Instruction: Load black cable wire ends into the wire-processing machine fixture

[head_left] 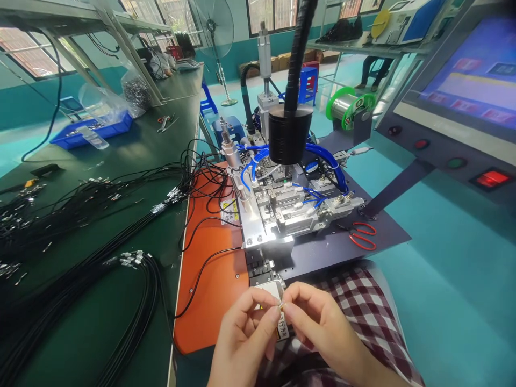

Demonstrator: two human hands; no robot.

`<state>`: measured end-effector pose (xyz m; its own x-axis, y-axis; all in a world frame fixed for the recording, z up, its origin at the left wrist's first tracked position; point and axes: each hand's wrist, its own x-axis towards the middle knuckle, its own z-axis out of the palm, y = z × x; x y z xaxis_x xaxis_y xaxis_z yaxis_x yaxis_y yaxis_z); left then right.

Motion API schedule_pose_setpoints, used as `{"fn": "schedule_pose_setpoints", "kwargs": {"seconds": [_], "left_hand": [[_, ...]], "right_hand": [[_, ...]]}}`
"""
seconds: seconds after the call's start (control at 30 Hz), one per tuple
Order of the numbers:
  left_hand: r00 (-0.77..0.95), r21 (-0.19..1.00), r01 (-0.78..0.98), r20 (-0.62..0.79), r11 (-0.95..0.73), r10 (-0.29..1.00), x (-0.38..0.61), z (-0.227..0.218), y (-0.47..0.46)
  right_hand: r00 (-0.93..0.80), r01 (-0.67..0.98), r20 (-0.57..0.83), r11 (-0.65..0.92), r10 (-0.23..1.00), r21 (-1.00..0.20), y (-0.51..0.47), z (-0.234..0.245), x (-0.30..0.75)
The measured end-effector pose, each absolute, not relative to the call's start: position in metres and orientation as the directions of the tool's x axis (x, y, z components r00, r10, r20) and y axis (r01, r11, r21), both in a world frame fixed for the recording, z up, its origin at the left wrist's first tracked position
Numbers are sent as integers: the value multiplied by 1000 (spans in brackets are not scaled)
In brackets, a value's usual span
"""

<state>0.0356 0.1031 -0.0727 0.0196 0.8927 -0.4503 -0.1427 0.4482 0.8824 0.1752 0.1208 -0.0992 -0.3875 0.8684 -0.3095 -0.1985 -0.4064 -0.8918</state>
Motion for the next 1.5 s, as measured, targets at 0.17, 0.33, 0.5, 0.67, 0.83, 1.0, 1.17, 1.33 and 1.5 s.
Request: {"fn": "schedule_pose_setpoints", "kwargs": {"seconds": [0.17,0.33,0.5,0.67,0.83,1.0,1.17,1.33,1.5], "left_hand": [[24,856,-192,-484,480,875,32,-83,102],[12,848,-224,-490,480,872,33,-83,101],[22,847,-249,-481,470,877,33,-83,103],[34,858,-235,-461,456,887,34,-83,102],[9,866,-215,-460,451,888,37,-80,101],[-8,869,-225,-454,441,891,38,-78,101],[-25,878,-234,-435,418,900,40,-76,101],[-7,877,-254,-424,409,906,40,-74,102],[28,866,-264,-433,424,901,37,-77,102]], "right_hand": [[-373,-123,-355,-425,857,-897,122,-91,172],[-372,-84,-367,-424,853,-902,119,-96,169],[-359,-108,-316,-376,878,-920,121,-103,177],[-315,-100,-275,-320,908,-942,129,-96,183],[-317,-83,-283,-323,905,-943,131,-91,182],[-330,-85,-289,-333,899,-939,131,-90,182],[-360,-104,-298,-355,884,-929,130,-91,182],[-369,-121,-320,-387,873,-914,130,-92,180],[-362,-109,-344,-406,866,-907,130,-93,180]]}}
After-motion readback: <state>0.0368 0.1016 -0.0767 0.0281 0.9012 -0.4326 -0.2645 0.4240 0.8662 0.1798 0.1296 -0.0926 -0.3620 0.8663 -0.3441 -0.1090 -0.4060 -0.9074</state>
